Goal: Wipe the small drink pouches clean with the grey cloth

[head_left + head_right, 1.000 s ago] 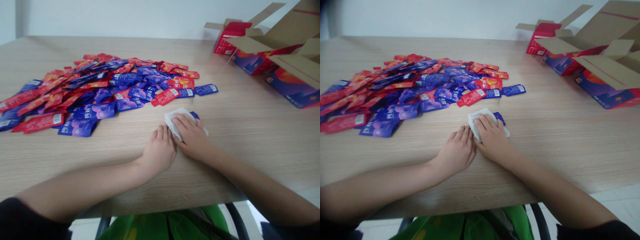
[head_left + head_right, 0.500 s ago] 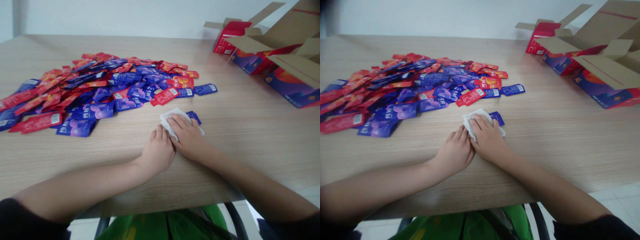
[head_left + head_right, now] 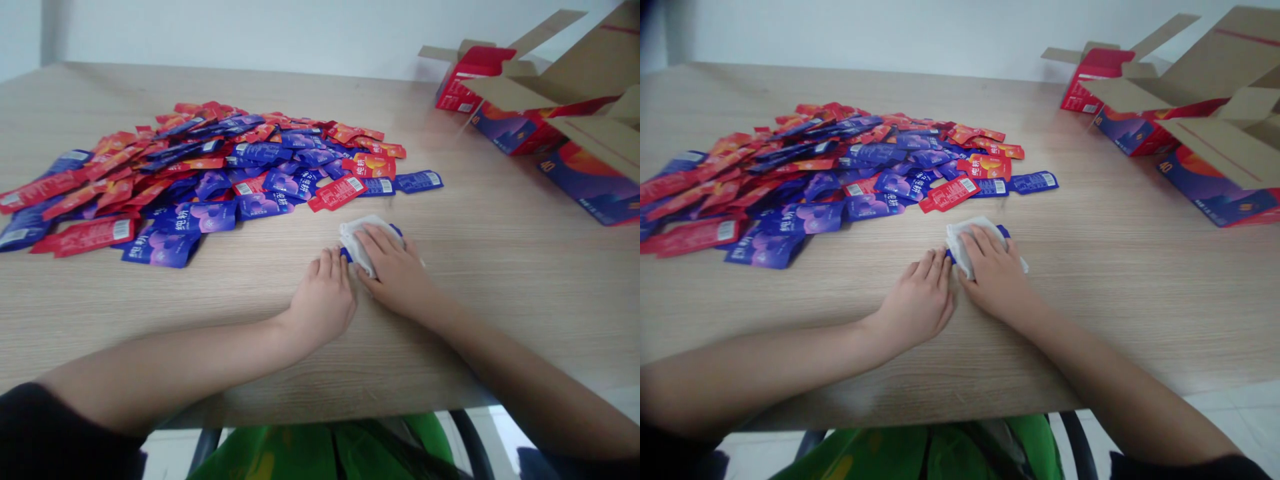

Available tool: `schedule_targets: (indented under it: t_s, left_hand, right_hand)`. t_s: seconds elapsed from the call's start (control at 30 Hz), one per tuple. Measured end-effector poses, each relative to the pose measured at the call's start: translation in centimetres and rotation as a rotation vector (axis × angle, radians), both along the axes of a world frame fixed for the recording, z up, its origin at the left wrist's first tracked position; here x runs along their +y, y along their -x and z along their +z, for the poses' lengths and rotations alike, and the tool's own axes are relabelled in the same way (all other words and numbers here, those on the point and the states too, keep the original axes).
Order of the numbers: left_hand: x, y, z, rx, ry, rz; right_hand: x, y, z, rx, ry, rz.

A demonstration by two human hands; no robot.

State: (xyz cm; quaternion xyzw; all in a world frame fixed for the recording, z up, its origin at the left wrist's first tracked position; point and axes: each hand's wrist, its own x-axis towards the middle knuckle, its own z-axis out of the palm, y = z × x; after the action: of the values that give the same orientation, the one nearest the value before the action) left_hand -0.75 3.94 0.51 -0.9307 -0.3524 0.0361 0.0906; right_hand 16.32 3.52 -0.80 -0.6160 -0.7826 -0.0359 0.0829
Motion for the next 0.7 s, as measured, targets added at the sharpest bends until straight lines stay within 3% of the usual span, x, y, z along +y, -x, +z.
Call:
schedule_targets:
  t_s: [0.13,0.2,0.33,0.4,0.57,0.63,0.7]
  left_hand:
    - [0.0,0.0,-0.3,0.003,-0.009,0.005]
    - [0.0,0.0,-0.3,-0.008,-0.003,-0.002]
    - [0.1,0.1,-0.1,-0.026,0.021,-0.014]
    - [0.1,0.2,-0.1,-0.035,0.015,-0.004]
    - [0.1,0.2,-0.3,-0.033,0.013,0.009]
    - [0.1,0.2,-0.2,-0.033,0.028,0.013]
    - [0.2,0.2,0.0,-0.031,0.047,0.008]
  right_hand:
    - [0.0,-0.6,-0.5,-0.023,-0.069,-0.249]
    - [-0.1,0.2,-0.7,-0.042,-0.068,-0.202]
    - [-0.2,1.5,-0.2,-0.057,-0.007,0.023]
    - [0.0,0.7,0.0,-0.053,0.010,-0.008]
    - [0.7,-2.1,-0.4,-0.017,-0.039,-0.278]
    - [0.7,-1.5,-0.6,-0.017,-0.065,-0.251]
    - [0.4,-0.1,-0.5,-0.026,-0.060,-0.124]
